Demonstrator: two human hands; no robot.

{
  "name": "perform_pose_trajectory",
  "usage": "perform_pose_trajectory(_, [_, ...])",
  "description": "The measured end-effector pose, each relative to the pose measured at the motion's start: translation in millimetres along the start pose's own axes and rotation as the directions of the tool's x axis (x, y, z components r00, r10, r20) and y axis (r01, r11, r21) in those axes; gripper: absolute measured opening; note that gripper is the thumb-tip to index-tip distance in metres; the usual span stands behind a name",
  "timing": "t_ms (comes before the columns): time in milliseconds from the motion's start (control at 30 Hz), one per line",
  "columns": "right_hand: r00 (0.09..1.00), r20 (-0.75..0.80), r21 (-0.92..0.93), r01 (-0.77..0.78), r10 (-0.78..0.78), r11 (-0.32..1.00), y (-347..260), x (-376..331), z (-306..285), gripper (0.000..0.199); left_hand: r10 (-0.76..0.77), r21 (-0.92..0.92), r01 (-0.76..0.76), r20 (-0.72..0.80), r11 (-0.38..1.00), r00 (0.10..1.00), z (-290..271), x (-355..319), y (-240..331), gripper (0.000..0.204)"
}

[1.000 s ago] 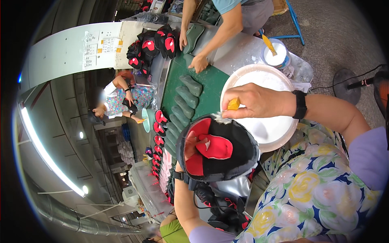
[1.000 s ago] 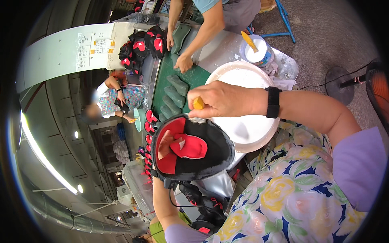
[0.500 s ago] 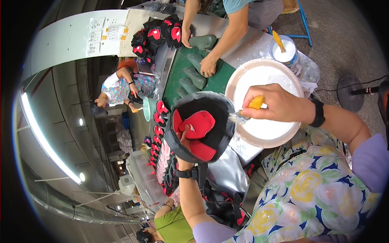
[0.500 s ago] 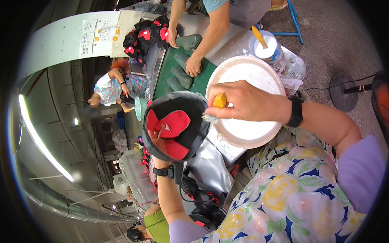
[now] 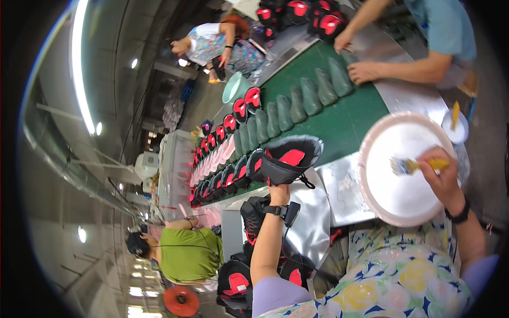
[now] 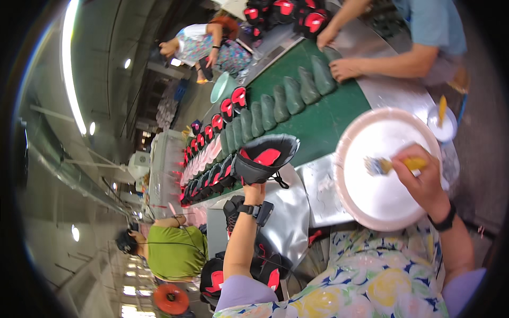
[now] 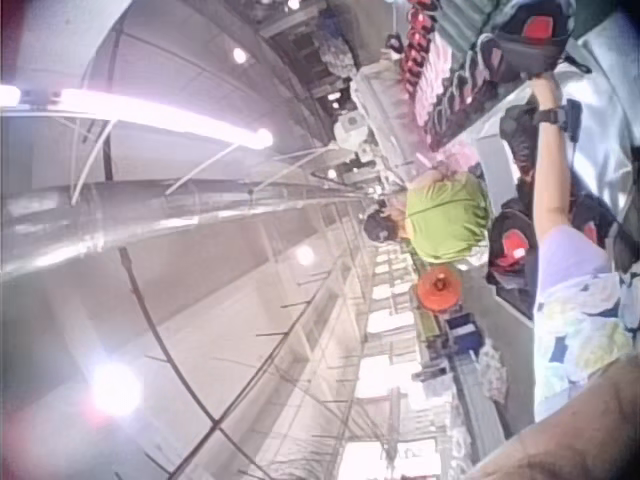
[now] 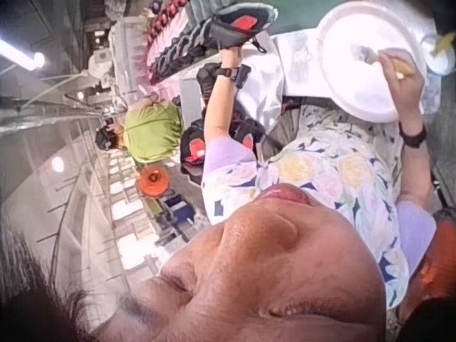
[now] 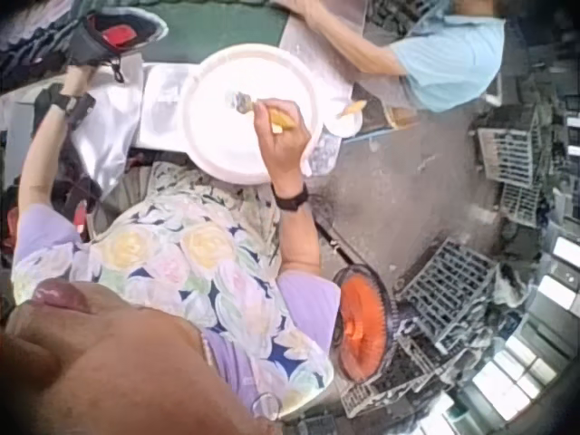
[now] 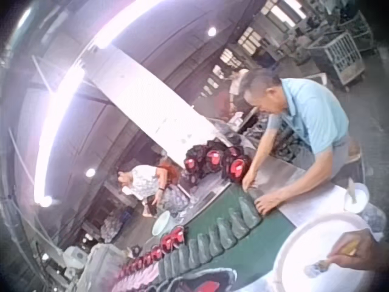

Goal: Applying glue to the edges of shoe uppers using a brush.

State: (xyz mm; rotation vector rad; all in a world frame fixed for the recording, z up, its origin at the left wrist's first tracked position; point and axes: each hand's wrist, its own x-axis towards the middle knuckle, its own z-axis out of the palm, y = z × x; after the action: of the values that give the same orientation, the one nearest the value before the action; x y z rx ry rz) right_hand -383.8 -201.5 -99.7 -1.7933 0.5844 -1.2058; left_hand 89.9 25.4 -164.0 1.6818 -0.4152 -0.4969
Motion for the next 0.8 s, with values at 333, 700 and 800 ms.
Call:
perform_pose_trajectory(333, [0.961,0.136,-0.190,-0.215,0.243,0.958,19.4,5.0,37.1,0.004,0.410,0.108,-0.396,-0.245,0.912,0.878,-40.8,147.6,-108.0,0.083])
perform_pose_trajectory(700, [0.933,0.200,-0.331,-0.222,0.298,0.917,50.1,9.0,9.7,0.008,0.387,0.877,-0.245,0.074,0.414,0.919,-164.7,83.4,7.1,0.042])
perform_pose_trajectory(800, [0.940,0.212,-0.312,-0.195,0.268,0.930,57.4,17.7,6.6,0.010,0.279,0.976,-0.153,0.105,0.157,0.954,-257.3,-15.5,38.3,0.062])
